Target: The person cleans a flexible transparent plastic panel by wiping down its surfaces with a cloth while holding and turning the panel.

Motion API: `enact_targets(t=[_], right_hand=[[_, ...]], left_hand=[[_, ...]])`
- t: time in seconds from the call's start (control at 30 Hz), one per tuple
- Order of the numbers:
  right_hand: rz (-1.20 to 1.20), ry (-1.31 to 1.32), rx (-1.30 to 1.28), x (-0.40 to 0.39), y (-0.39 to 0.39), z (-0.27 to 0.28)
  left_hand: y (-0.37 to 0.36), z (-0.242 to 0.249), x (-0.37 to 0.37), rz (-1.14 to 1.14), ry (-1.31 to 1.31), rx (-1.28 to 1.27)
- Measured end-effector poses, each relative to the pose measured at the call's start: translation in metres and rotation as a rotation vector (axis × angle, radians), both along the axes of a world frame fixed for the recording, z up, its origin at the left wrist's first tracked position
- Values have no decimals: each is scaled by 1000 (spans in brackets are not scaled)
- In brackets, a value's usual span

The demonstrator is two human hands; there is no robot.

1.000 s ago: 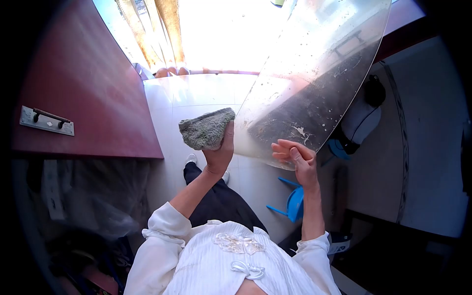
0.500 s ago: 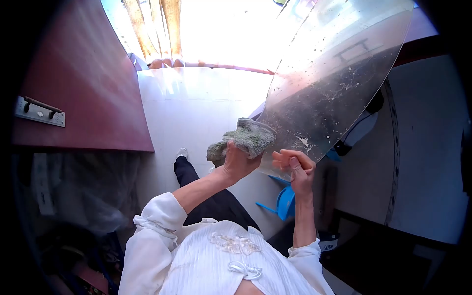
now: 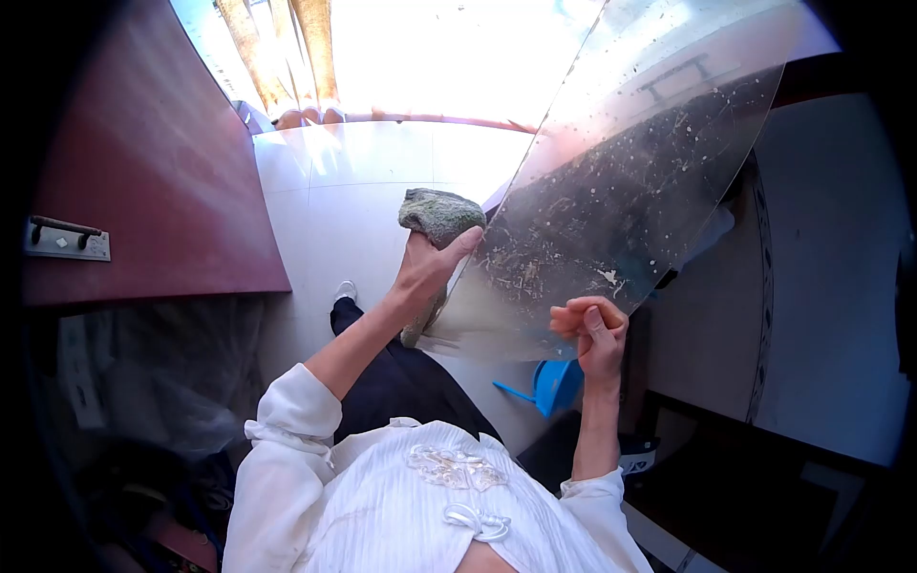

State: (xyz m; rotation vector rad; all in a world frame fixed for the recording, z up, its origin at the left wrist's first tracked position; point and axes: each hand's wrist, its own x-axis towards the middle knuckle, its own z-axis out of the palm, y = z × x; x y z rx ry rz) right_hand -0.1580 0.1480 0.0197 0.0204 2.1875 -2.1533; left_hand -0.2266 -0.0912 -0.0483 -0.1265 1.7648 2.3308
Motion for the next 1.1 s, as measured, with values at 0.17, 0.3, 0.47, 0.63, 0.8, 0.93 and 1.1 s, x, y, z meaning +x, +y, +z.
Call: enact_targets(t=[0.17, 0.3, 0.47, 0.63, 0.8, 0.93, 1.1], right_hand=[[-8, -41, -5, -6, 13, -6], [-67, -69, 18, -9, 11, -3], [-78, -65, -3, -10, 9, -4], [-110, -76, 102, -8, 0, 7], [-161, -94, 184, -3, -13, 19], [-168, -90, 188, -1, -10, 16], [-160, -102, 193, 4, -10, 16]], left_hand=[[3, 2, -14, -366, -24, 384], [10, 30, -13, -438, -70, 602], [26, 36, -13, -470, 88, 162], [36, 44, -13, -261, 83, 25], [36, 43, -18, -196, 97, -61], [35, 41, -16, -251, 26, -91], [37, 35, -16, -340, 27, -96]])
